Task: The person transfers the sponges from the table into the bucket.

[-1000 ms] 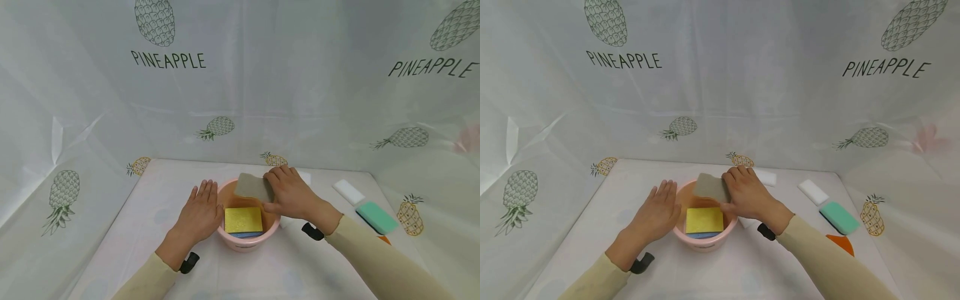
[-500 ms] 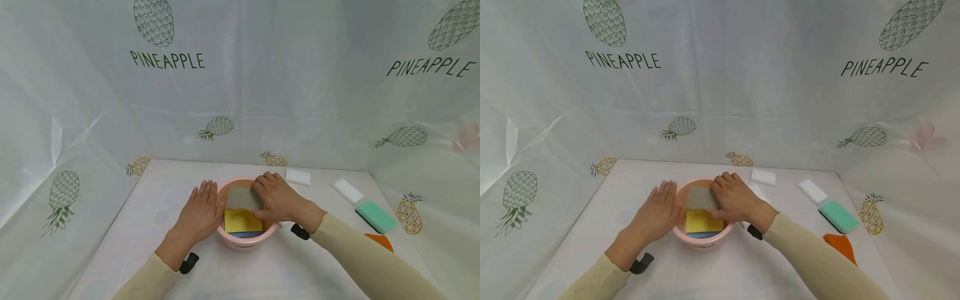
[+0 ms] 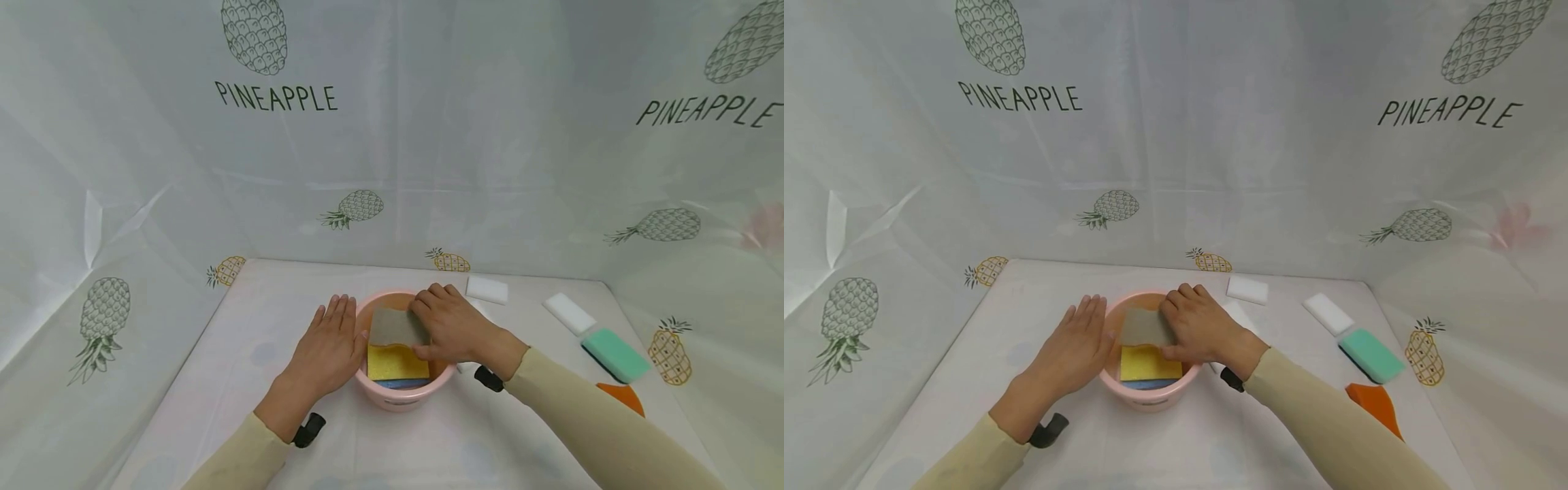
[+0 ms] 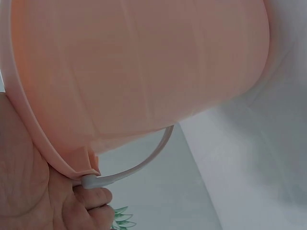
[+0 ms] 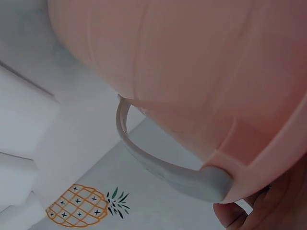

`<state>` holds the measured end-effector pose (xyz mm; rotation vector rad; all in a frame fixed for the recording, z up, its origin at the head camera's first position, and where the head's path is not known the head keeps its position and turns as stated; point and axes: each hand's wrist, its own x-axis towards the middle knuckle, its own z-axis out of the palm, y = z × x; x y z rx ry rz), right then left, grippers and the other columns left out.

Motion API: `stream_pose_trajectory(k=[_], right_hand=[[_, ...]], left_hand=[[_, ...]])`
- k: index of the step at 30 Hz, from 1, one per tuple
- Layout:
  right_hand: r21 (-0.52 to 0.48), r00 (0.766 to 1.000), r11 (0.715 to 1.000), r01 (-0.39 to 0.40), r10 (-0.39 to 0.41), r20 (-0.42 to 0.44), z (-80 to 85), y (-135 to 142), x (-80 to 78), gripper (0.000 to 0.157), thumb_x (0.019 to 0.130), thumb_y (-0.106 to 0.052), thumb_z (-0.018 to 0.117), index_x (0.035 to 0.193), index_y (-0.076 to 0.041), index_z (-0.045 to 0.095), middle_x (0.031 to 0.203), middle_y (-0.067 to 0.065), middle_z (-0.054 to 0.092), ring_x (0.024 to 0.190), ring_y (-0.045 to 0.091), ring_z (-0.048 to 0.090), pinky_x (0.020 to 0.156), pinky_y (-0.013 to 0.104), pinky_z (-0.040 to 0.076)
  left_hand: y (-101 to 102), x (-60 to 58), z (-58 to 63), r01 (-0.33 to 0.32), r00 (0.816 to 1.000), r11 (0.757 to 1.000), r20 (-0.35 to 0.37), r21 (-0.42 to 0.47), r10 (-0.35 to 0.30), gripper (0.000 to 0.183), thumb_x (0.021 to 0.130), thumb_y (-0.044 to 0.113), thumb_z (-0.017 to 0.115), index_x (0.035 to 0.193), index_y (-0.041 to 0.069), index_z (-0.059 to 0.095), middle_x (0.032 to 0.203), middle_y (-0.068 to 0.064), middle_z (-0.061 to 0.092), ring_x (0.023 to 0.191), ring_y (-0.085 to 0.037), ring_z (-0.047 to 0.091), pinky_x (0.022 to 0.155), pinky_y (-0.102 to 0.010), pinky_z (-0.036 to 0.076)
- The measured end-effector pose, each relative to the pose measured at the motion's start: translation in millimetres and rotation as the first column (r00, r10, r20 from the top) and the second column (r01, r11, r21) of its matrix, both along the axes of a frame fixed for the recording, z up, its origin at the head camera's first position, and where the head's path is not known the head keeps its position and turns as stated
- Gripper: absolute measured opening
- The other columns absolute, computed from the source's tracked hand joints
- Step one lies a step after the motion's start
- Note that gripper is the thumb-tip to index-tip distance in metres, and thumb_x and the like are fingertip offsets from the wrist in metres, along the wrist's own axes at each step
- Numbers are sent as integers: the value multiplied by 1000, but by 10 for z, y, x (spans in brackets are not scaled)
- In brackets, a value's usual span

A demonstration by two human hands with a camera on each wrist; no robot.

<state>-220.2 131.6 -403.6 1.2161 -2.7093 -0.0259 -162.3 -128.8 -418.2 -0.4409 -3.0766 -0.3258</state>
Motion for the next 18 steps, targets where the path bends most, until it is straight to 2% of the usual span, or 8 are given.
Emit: stream_pose_trajectory(k=[9,18], right_hand=[[24,1000,1000,-10,10,11,-30,-6,-15,59,90,-55,72,132,-14,67,127,1,68,114,23,52,94,42,43],[43,999,999,-15,14,37,-22,-39,-10,59,89,-55,74,133,-16,68,128,0,69,115,22,51,92,41,42]], left_hand=[[0,-6,-16,-3,1000,1000,9,5,3,74,112,45,35,164,-6,24,172,-23,27,162,-39,20,132,-56,16],[5,1,-21,-6,1000,1000,6,12,6,74,112,44,37,165,-6,24,171,-23,28,162,-39,21,132,-56,17]])
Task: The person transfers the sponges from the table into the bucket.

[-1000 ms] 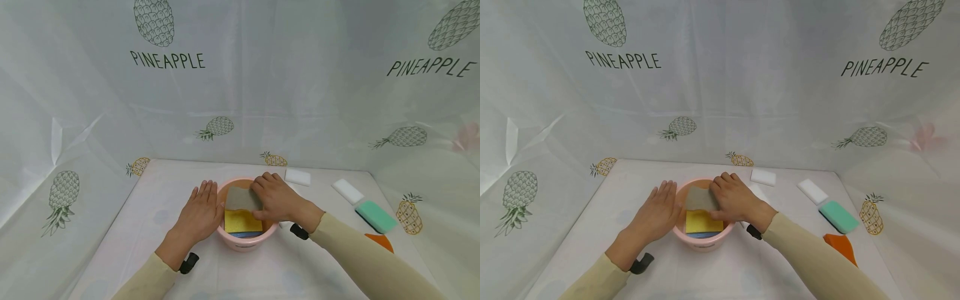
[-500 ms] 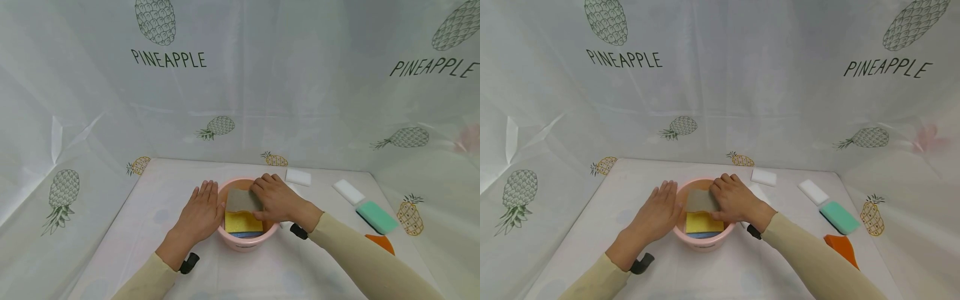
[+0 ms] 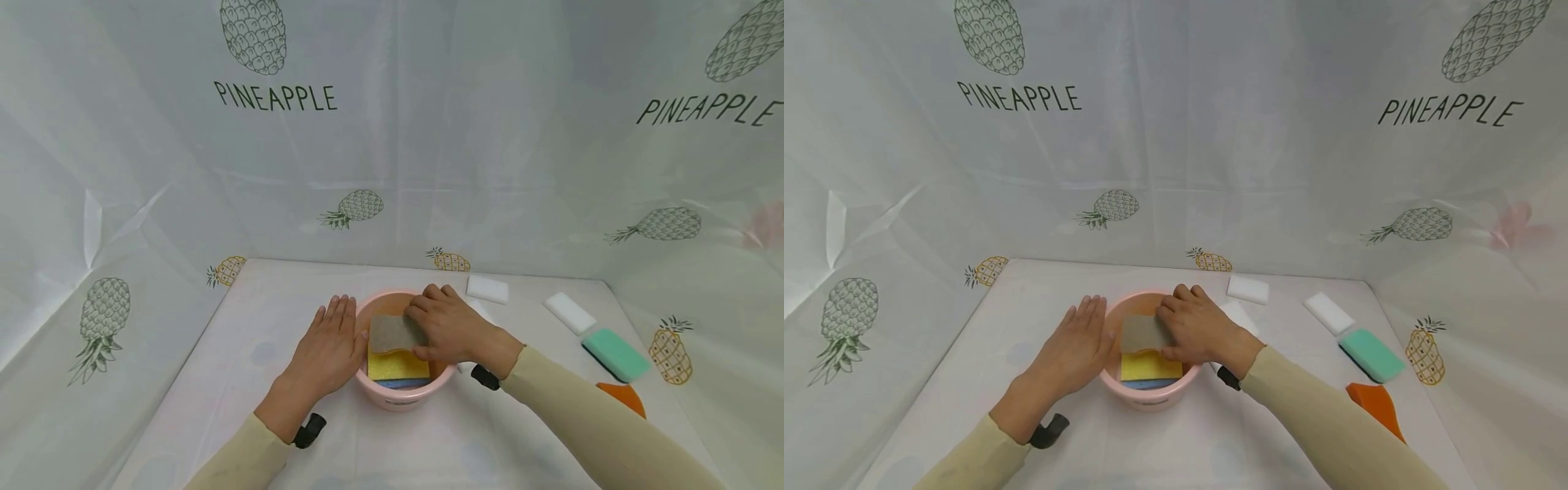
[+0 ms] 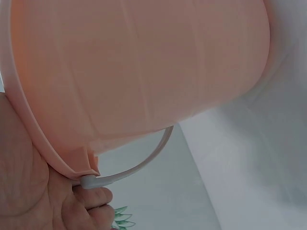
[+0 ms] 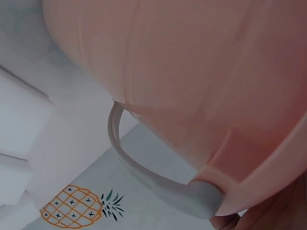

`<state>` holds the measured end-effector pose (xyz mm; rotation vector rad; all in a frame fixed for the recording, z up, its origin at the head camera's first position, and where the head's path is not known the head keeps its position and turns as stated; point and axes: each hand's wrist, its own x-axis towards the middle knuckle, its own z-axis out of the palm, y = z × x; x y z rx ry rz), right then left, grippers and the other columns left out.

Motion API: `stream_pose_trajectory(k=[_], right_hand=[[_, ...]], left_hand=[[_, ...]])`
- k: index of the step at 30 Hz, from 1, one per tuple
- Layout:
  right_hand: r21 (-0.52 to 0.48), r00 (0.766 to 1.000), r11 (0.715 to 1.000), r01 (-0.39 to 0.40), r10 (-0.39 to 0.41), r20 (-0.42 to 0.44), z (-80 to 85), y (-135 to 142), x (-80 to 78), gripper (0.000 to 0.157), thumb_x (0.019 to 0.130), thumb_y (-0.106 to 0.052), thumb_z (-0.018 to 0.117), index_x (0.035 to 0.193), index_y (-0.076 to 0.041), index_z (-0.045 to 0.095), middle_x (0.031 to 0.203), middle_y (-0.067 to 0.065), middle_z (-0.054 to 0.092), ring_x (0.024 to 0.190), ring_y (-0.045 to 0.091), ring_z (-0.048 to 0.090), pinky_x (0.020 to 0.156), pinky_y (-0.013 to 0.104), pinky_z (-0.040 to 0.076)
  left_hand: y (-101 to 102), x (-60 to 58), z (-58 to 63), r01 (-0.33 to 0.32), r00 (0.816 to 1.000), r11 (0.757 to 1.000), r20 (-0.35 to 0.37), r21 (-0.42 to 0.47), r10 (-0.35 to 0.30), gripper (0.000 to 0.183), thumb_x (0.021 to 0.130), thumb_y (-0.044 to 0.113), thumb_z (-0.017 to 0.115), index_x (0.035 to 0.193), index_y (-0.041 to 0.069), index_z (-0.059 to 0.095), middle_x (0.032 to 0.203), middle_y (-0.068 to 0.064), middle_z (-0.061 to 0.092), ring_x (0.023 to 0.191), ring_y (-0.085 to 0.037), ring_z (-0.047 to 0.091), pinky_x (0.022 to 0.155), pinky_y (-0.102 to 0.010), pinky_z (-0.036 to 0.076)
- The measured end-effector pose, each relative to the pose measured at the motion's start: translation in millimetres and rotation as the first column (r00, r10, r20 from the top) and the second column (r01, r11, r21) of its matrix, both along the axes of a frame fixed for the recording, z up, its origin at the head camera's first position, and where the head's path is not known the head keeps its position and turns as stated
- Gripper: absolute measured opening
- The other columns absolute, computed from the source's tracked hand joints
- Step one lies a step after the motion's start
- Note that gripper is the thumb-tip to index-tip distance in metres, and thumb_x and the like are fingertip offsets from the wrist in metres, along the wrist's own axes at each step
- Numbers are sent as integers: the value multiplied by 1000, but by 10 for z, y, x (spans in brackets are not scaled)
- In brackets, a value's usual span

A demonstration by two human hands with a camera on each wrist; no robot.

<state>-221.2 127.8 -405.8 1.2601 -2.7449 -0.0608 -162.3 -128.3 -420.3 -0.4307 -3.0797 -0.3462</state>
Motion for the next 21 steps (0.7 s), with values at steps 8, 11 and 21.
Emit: stream_pose_trajectory(k=[8,11,21], right_hand=[[33,1000,999,6,-6,-6,-13,-13,7,64,89,-56,77,136,-14,67,132,1,67,118,23,51,94,42,43],[38,1000,999,-1,2,-19,-17,-6,12,65,88,-55,79,136,-12,68,132,2,67,119,24,53,94,42,43],[-20,998,1000,-8,7,-61,-19,23,41,53,92,-48,76,130,-11,71,125,4,70,115,25,55,93,43,45]], left_hand=[[3,0,3,-5,1000,1000,2,5,5,74,112,43,39,165,-6,24,172,-23,27,162,-39,20,132,-56,17],[4,-4,0,-2,1000,1000,-1,12,2,73,112,42,41,164,-6,24,172,-24,27,162,-39,20,132,-56,18],[-6,-7,-6,-1,1000,1000,2,25,1,72,111,40,42,164,-6,25,171,-24,28,162,-39,20,132,-56,18]])
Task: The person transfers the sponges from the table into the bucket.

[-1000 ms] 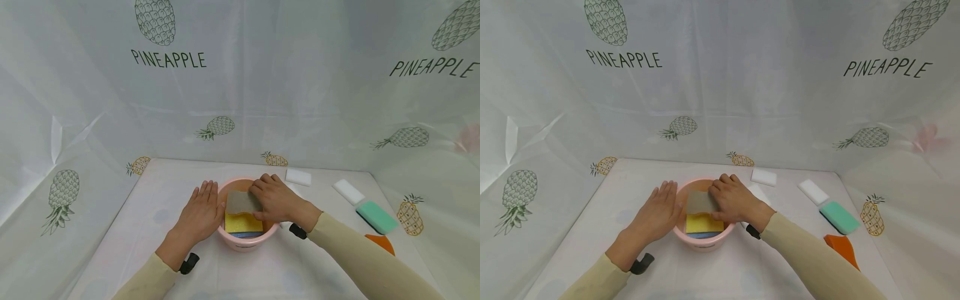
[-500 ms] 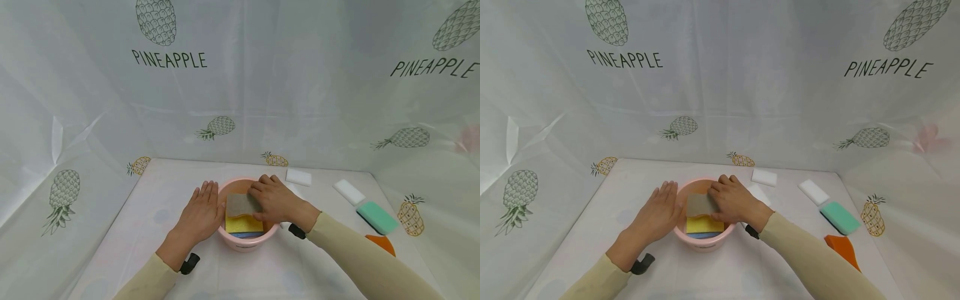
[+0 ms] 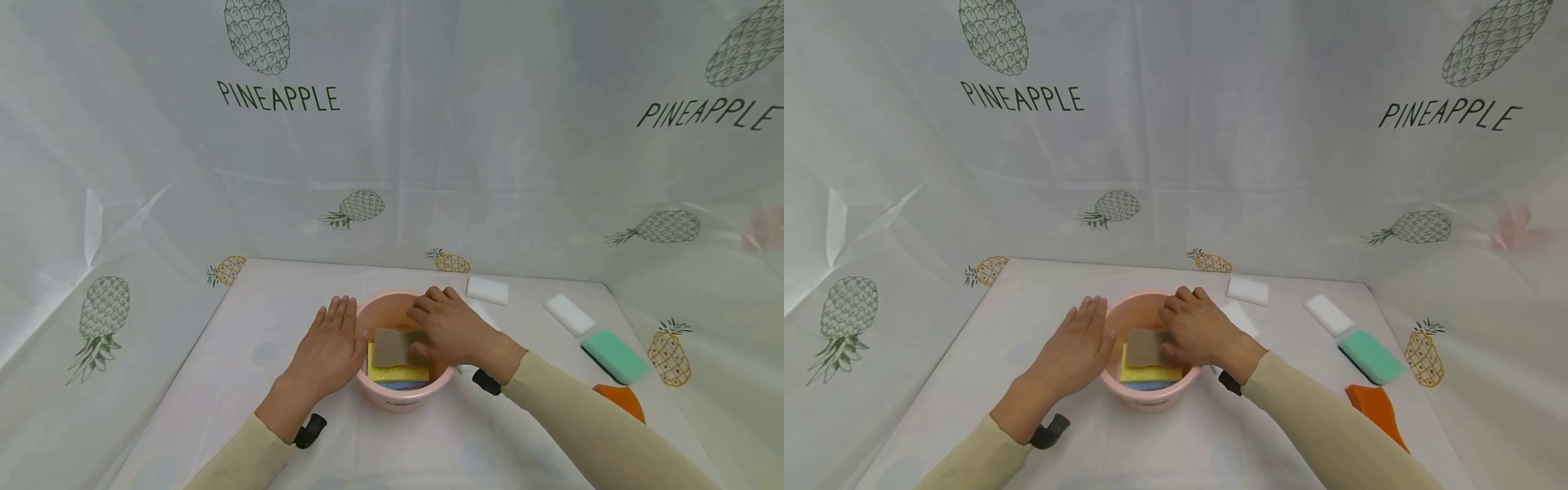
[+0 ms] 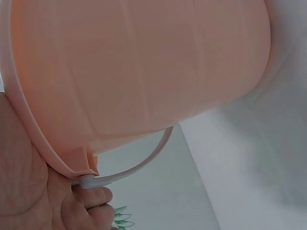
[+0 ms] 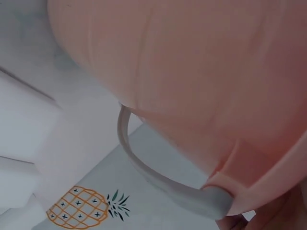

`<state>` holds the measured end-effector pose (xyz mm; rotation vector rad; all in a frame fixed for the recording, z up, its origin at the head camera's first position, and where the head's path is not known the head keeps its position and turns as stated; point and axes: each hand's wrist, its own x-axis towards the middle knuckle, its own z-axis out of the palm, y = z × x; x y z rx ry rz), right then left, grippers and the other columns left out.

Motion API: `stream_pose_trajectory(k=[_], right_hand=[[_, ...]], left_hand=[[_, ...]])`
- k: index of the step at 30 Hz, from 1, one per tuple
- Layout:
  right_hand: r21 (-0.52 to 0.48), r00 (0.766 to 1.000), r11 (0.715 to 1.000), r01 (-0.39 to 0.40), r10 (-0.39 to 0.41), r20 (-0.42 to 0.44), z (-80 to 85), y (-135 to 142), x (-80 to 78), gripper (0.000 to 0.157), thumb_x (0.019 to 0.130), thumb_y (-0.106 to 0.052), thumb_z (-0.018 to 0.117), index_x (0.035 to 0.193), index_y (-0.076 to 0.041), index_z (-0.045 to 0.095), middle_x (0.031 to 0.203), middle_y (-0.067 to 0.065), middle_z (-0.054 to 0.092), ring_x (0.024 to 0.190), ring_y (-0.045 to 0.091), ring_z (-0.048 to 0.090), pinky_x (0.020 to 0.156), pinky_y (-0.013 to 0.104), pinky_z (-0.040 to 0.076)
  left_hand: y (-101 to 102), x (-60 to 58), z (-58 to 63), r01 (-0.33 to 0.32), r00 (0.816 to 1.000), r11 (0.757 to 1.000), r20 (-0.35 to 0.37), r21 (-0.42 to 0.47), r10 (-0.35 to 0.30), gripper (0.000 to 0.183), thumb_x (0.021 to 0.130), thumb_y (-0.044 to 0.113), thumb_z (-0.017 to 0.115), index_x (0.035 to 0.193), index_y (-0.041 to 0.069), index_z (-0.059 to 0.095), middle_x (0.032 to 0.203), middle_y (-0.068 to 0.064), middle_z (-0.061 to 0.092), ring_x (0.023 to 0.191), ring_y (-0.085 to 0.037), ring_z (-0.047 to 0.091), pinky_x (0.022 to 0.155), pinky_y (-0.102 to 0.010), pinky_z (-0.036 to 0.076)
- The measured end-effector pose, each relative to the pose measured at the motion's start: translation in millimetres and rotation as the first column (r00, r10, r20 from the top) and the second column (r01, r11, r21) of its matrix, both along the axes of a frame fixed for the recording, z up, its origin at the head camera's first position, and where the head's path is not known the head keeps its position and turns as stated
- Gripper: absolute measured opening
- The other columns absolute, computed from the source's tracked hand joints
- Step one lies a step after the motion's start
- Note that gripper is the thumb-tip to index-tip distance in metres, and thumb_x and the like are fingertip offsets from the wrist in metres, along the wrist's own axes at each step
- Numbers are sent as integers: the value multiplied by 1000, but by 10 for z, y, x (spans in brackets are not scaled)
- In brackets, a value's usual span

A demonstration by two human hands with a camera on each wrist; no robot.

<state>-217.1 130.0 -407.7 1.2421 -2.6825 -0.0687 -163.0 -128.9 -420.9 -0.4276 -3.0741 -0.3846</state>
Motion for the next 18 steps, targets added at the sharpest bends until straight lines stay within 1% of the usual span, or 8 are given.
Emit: stream_pose_trajectory(k=[7,10,13,18], right_hand=[[-79,996,997,-3,-5,-94,-27,64,29,42,97,-43,70,123,-10,72,117,3,71,108,24,56,88,40,45],[-127,989,992,0,-18,-144,-46,96,41,39,97,-41,71,120,-9,73,113,4,71,106,25,56,86,40,44],[-181,981,983,20,-54,-187,-73,134,57,36,97,-39,72,118,-10,73,112,5,71,104,26,56,84,40,44],[-286,957,958,23,-104,-269,-125,209,76,29,98,-34,67,111,-8,71,108,7,70,101,29,58,82,43,45]], left_hand=[[4,5,-4,1,1000,1000,-14,-2,-1,72,111,40,42,164,-6,26,171,-24,29,162,-39,22,131,-56,20],[14,3,-6,-3,1000,1000,-10,-7,3,72,111,41,42,164,-6,26,171,-24,29,162,-39,22,131,-56,20],[25,-1,-5,-3,1000,1000,-5,-6,3,73,111,41,42,164,-6,25,171,-23,29,162,-39,21,131,-56,20],[28,-5,-9,-7,1000,1000,-14,3,7,71,111,39,42,163,-7,27,170,-24,30,162,-39,22,131,-56,20]])
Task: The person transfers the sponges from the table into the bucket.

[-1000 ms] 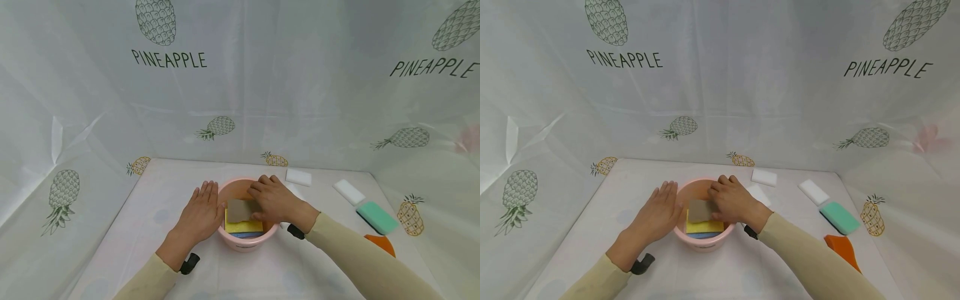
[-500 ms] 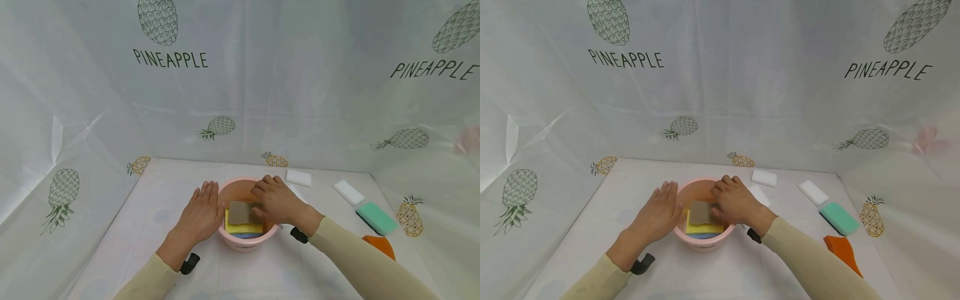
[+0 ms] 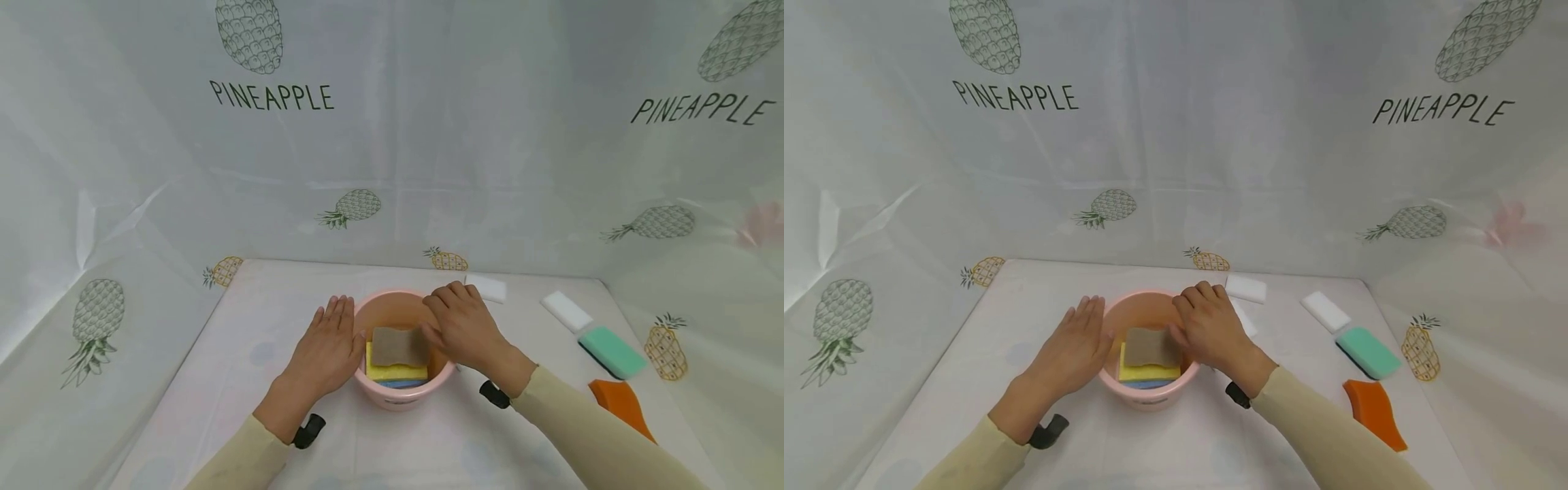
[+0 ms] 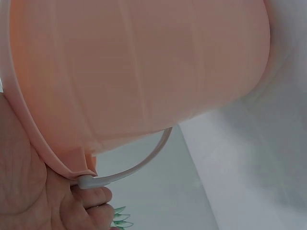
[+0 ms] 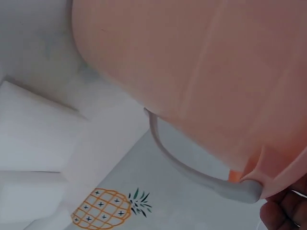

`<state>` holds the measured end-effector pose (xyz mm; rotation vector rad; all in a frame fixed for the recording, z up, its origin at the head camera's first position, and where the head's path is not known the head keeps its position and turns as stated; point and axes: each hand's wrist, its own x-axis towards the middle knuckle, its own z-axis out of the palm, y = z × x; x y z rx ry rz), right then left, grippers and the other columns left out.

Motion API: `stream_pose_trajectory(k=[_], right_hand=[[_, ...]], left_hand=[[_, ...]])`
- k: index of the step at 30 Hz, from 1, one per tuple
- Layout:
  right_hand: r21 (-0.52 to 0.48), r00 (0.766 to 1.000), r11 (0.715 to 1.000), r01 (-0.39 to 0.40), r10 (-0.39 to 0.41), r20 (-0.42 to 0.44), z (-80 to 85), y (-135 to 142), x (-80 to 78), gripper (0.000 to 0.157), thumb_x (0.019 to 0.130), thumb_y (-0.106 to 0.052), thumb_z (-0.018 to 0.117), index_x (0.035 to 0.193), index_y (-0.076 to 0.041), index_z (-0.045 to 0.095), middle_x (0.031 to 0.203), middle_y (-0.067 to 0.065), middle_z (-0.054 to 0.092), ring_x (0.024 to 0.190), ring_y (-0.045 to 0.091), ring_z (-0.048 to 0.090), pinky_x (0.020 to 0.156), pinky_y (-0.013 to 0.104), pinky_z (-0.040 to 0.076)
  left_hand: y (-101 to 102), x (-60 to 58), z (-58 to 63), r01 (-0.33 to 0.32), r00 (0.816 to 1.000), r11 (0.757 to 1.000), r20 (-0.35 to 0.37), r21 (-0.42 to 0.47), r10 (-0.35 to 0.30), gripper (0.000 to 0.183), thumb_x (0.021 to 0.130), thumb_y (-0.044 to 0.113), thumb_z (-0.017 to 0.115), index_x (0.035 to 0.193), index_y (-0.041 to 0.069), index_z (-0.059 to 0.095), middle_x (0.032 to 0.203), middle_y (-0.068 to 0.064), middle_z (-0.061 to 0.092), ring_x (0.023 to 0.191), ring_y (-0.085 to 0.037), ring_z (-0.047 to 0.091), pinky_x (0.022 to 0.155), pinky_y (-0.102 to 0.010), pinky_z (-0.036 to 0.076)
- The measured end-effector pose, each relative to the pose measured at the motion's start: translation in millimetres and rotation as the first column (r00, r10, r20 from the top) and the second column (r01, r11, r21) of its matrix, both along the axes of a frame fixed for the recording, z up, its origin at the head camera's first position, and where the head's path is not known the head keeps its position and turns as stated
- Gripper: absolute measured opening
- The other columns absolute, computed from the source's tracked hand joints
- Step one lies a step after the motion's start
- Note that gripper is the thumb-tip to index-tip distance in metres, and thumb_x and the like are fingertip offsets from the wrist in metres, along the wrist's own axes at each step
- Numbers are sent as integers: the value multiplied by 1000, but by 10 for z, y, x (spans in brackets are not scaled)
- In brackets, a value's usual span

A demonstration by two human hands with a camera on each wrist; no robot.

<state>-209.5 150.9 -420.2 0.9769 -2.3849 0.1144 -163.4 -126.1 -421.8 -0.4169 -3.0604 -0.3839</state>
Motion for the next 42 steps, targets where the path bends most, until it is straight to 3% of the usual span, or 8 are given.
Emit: stream_pose_trajectory(k=[4,8,25,30,35,42], right_hand=[[-98,998,995,20,-26,-59,-24,85,13,29,97,-32,67,108,-6,71,105,9,70,98,33,59,80,46,46],[-168,995,983,75,-84,-51,-35,259,60,32,96,-32,69,110,-4,71,105,12,70,98,36,58,80,50,45],[-206,940,930,305,-329,-93,-220,1567,215,48,92,-37,61,111,6,68,104,27,69,96,52,58,72,62,45],[-144,895,887,439,-446,-18,-299,2014,277,52,83,-26,76,117,11,63,109,33,67,97,55,56,72,67,45],[-30,814,818,574,-566,131,-400,2411,321,67,80,-25,86,125,16,56,119,39,59,107,60,50,78,73,43],[128,717,763,633,-641,275,-539,2780,371,78,83,-36,86,126,20,53,122,44,53,108,62,44,82,80,39]], left_hand=[[-15,2,4,0,1000,1000,-5,10,0,71,111,38,43,163,-8,28,170,-25,31,161,-40,23,131,-56,20],[-20,0,4,4,1000,1000,-4,15,-4,72,111,39,42,163,-8,27,170,-25,31,161,-40,23,131,-56,20],[-41,-14,-24,7,1000,1000,11,22,-7,71,111,37,43,164,-7,25,171,-24,29,162,-39,21,132,-56,18],[-37,-11,-20,-1,1000,1000,14,26,0,72,111,38,43,164,-7,25,171,-23,28,162,-39,21,132,-55,18],[-32,-11,-24,-5,1000,1000,15,21,5,72,111,40,42,164,-6,25,171,-23,29,162,-38,21,132,-55,20],[-28,-9,-28,0,1000,1000,19,13,0,73,111,41,39,165,-5,24,172,-22,28,162,-38,21,132,-54,19]])
